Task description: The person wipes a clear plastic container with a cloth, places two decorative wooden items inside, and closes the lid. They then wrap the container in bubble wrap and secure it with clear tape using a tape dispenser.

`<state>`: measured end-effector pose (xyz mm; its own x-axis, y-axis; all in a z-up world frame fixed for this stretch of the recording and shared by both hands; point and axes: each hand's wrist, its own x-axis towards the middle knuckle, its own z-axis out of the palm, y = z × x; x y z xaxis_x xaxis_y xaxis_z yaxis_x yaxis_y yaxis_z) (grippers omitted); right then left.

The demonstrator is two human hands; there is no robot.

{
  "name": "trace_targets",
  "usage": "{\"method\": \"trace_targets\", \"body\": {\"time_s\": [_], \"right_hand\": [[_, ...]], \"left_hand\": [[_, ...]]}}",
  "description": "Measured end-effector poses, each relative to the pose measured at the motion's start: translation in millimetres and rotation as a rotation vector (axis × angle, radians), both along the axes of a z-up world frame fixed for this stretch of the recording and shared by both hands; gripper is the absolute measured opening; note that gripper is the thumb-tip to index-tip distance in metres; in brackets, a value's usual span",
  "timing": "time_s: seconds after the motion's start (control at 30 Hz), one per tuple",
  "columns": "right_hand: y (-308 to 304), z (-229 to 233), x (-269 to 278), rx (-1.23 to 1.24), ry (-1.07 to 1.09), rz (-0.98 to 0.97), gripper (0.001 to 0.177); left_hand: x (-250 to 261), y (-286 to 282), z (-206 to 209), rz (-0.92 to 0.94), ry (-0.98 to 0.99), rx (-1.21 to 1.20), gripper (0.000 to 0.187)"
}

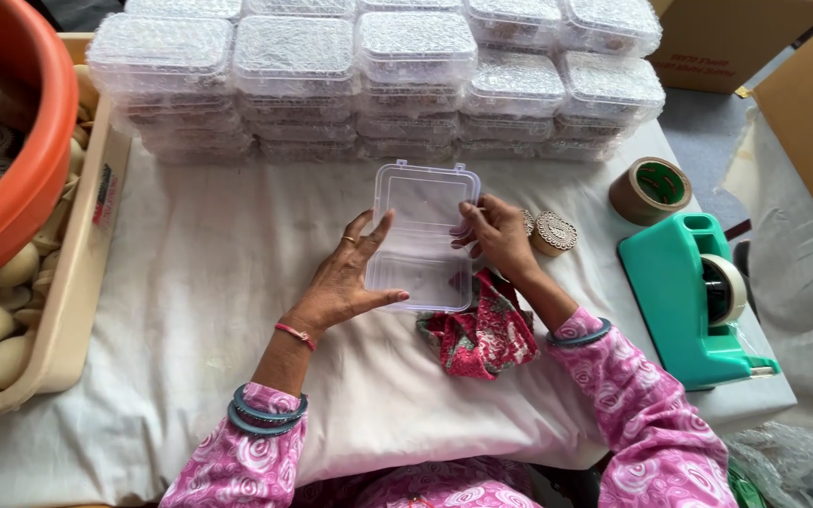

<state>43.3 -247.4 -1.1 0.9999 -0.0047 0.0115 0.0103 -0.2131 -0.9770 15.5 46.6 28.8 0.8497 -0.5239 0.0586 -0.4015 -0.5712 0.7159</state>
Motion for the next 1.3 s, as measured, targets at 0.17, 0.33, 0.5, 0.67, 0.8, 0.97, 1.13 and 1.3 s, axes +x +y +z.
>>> {"method": "trace_targets", "body": {"time_s": [0.17,0.33,0.5,0.67,0.8,0.97,1.13,1.3], "right_hand": [[8.5,21.0,-18.5,-0.140,-0.043,-0.054,0.035],[-28.6,42.7,-33.4,-0.681,-0.361,0.040,0.049],[-85.2,89.2,-54.1,-0.752,-0.221,0.028,0.056],[-104.3,76.9,-63.4,-0.884,-0.121,0.021,0.079],[-108.4,63.5,-61.8,-0.883,-0.082,-0.003,0.089],[-109.2,59.8,-62.2,-0.875,-0.088,-0.052,0.088],[-85.0,87.6,-74.0,-0.946,-0.117,-0.112,0.078],[-48.8,118.9,-83.0,-0.909,-0.285,-0.086,0.074]], "left_hand": [[3.2,3.9,-9.0,-0.013,-0.021,-0.078,0.123],[6.6,1.6,-22.3,0.010,-0.076,-0.020,0.123],[6.9,6.3,-22.7,-0.046,-0.090,0.059,0.121],[2.9,6.9,-2.2,-0.059,0.002,0.118,0.135],[2.9,7.1,-3.6,-0.073,0.024,0.138,0.139],[0.6,8.1,-2.4,-0.085,0.027,0.109,0.138],[-0.6,4.6,-5.8,-0.056,-0.008,0.125,0.137],[-3.1,3.6,-3.5,-0.047,-0.033,0.138,0.136]]}}
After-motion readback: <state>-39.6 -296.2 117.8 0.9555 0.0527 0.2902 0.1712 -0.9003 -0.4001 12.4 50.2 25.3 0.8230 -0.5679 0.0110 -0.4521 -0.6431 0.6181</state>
